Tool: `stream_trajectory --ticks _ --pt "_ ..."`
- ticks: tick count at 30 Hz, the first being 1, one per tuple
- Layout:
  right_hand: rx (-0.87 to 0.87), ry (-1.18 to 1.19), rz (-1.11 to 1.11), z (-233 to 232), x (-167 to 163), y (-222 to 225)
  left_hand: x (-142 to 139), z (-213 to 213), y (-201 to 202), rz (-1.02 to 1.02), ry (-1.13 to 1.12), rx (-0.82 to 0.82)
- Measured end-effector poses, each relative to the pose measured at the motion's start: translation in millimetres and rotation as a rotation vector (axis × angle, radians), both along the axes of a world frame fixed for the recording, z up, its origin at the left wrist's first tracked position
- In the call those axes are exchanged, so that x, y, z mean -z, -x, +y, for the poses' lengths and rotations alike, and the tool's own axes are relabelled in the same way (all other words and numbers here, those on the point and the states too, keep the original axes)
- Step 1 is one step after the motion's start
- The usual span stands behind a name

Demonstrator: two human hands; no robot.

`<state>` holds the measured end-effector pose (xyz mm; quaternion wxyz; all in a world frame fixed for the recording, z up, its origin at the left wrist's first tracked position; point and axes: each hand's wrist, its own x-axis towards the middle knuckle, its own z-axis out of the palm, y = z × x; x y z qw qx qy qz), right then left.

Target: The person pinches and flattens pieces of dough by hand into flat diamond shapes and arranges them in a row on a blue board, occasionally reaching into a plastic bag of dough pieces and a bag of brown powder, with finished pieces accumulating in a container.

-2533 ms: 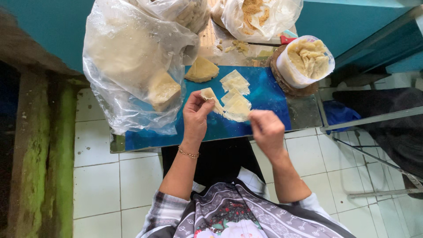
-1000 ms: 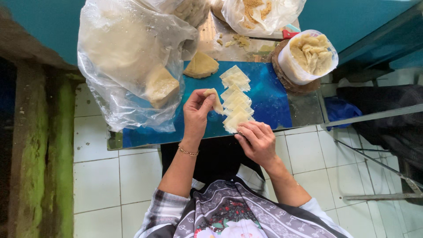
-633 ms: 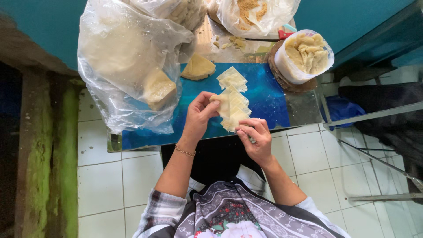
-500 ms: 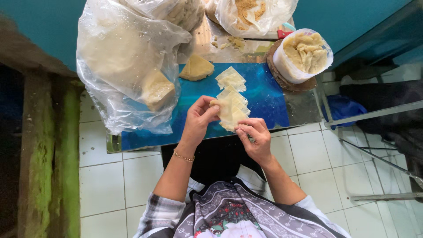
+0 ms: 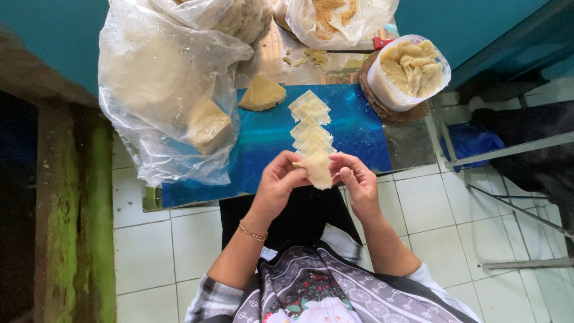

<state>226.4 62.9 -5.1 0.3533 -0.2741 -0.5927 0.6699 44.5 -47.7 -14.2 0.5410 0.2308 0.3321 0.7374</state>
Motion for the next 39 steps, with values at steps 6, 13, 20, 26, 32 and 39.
stream_trajectory --ticks 6,13,20,26,32,39 --pt "0.023 -0.08 -0.121 0.9 3.5 -6.1 -25.7 -14.7 -27.0 0.744 0.18 -0.227" --pt "0.191 -0.809 -0.361 -12.0 -12.8 12.1 -45.3 -19.8 -26.2 1.692 0.249 -0.587" --pt "0.239 -1.025 -0.531 -10.2 -22.2 17.2 -38.4 -18.8 -21.3 1.698 0.183 -0.575" --pt "0.402 -1.273 -0.669 94.0 -61.0 -18.3 -34.0 -16.9 -12.2 1.659 0.131 -0.491" --pt "0.176 -1.41 -1.134 199.7 -93.6 -58.5 -33.9 -18.0 -7.7 1.546 0.117 -0.475" --pt "0.144 -1.573 -1.212 223.8 -67.7 -62.2 -33.1 -19.2 -6.5 1.519 0.113 -0.473"
